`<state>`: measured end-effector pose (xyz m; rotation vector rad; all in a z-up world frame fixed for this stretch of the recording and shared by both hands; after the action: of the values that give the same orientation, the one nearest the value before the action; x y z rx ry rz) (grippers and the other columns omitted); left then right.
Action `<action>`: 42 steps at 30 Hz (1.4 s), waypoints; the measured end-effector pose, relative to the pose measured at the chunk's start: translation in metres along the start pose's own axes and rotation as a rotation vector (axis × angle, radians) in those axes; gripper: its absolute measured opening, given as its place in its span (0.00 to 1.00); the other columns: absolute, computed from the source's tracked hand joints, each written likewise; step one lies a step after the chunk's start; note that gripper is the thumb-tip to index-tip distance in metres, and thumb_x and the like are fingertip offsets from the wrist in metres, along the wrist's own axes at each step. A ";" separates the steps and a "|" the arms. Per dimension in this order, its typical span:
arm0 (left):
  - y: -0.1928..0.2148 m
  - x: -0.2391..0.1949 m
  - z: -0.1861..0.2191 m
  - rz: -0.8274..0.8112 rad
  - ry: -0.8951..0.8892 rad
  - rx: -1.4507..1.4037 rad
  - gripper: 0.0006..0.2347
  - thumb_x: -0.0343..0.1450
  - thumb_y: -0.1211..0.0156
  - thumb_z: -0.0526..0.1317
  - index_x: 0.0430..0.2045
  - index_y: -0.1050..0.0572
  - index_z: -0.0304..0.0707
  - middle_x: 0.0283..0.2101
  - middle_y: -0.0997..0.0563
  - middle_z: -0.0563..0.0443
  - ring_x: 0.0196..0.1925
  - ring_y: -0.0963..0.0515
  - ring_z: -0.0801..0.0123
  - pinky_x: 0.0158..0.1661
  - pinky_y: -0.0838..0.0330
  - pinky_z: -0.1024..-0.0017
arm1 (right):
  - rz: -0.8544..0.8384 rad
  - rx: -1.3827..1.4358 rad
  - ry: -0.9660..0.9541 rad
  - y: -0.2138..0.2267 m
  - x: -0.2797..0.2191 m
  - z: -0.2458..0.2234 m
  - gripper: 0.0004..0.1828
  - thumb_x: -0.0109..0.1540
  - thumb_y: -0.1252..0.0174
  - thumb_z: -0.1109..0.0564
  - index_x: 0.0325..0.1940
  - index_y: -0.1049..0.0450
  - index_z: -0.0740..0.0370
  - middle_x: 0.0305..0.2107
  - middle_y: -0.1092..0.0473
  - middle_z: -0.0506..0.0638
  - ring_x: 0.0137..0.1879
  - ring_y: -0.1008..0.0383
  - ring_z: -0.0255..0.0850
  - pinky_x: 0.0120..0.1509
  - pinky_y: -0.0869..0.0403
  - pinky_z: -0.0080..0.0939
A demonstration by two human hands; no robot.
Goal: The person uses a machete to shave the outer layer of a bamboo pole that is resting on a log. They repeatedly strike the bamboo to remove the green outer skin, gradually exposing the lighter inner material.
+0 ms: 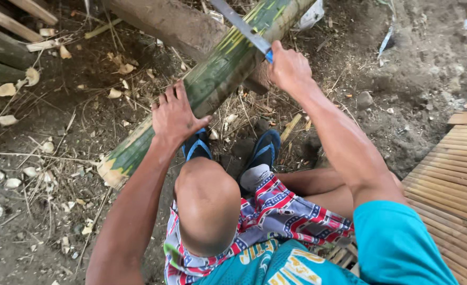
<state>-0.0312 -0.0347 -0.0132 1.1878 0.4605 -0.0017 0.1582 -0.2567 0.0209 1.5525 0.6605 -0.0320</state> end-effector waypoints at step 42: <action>0.005 0.032 -0.034 -0.190 0.033 -0.082 0.55 0.54 0.33 0.72 0.70 0.48 0.33 0.59 0.27 0.27 0.53 0.20 0.39 0.53 0.25 0.50 | 0.100 0.363 -0.056 -0.056 0.022 0.007 0.10 0.72 0.59 0.58 0.54 0.37 0.66 0.29 0.26 0.56 0.29 0.22 0.46 0.26 0.26 0.44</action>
<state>-0.0130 0.0051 -0.0298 1.0609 0.5962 -0.1261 0.1556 -0.2583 -0.0394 1.9249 0.5521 -0.1258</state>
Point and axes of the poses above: each hand's wrist, its own x-axis towards the middle knuckle, its own y-axis out of the back of the hand, z = x × y, the point moved 4 cm from there along x, towards the middle knuckle
